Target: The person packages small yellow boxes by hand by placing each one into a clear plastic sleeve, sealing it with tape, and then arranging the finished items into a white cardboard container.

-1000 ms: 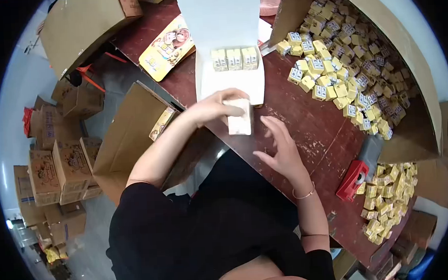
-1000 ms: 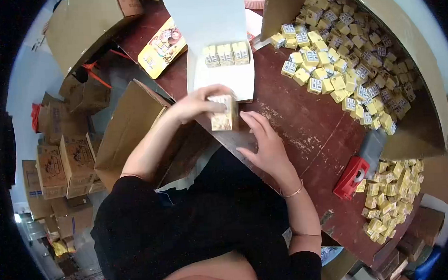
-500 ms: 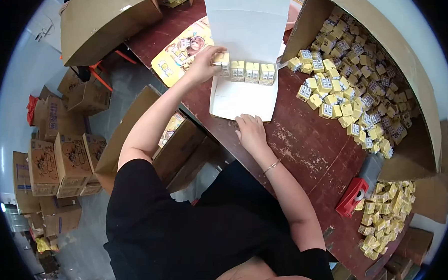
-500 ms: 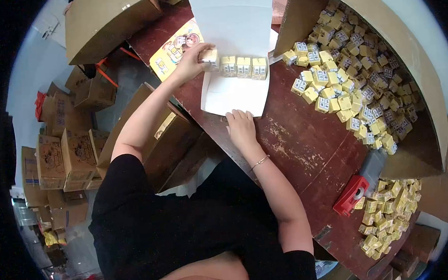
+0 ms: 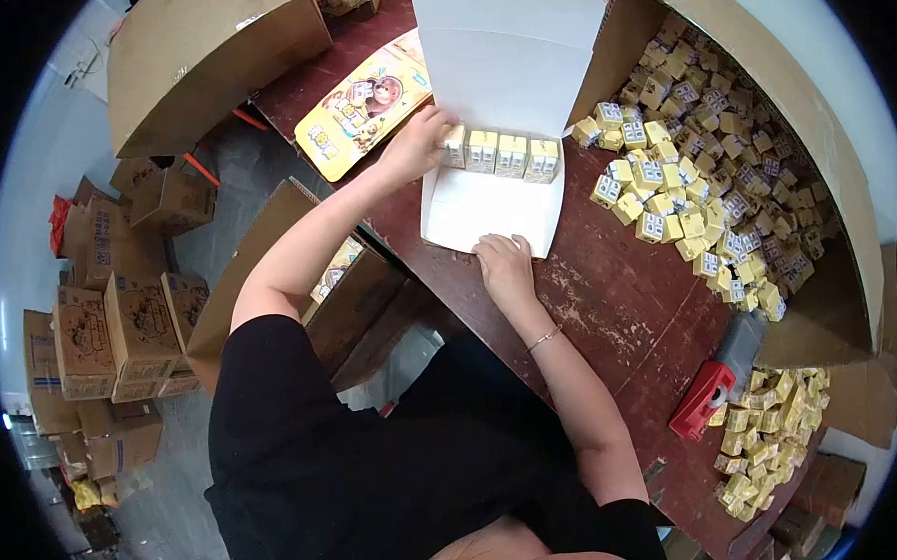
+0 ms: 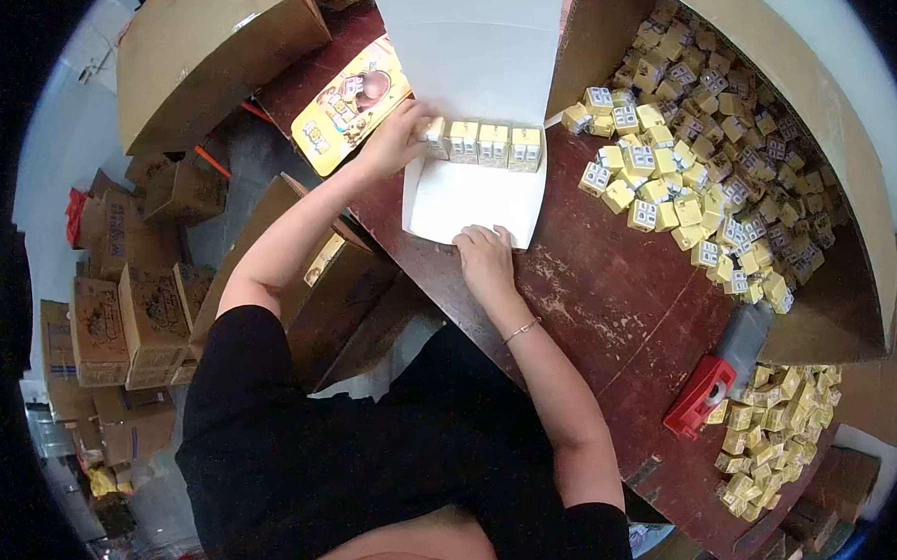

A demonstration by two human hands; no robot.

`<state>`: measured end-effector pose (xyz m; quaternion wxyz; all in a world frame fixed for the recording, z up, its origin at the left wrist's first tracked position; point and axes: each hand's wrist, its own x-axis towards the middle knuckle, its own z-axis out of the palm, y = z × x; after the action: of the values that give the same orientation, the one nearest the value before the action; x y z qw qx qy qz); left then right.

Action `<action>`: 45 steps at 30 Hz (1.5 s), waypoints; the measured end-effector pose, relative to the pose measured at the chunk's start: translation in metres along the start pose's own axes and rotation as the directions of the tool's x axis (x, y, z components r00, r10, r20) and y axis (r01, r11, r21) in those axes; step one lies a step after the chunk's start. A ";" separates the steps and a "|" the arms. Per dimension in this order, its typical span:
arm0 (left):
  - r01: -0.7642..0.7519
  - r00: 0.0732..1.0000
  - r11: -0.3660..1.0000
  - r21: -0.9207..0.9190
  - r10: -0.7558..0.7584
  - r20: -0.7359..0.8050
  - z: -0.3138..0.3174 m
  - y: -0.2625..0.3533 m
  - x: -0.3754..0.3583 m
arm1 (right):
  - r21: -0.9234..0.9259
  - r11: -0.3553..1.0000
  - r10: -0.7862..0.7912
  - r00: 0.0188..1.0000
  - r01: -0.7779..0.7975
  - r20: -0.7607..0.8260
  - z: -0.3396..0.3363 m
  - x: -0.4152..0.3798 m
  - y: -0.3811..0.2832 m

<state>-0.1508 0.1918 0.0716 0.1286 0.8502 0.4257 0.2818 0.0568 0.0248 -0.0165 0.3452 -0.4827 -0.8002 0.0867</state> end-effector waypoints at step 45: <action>-0.516 0.826 0.830 -0.212 0.548 0.135 0.144 0.332 -0.022 | -0.605 0.190 0.796 0.482 -0.773 -0.366 -0.337 -0.199 0.193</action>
<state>0.1398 -0.0233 0.0999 0.1551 0.9443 0.1318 0.2586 0.4676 -0.1058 0.0504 0.0257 -0.9100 -0.4099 -0.0565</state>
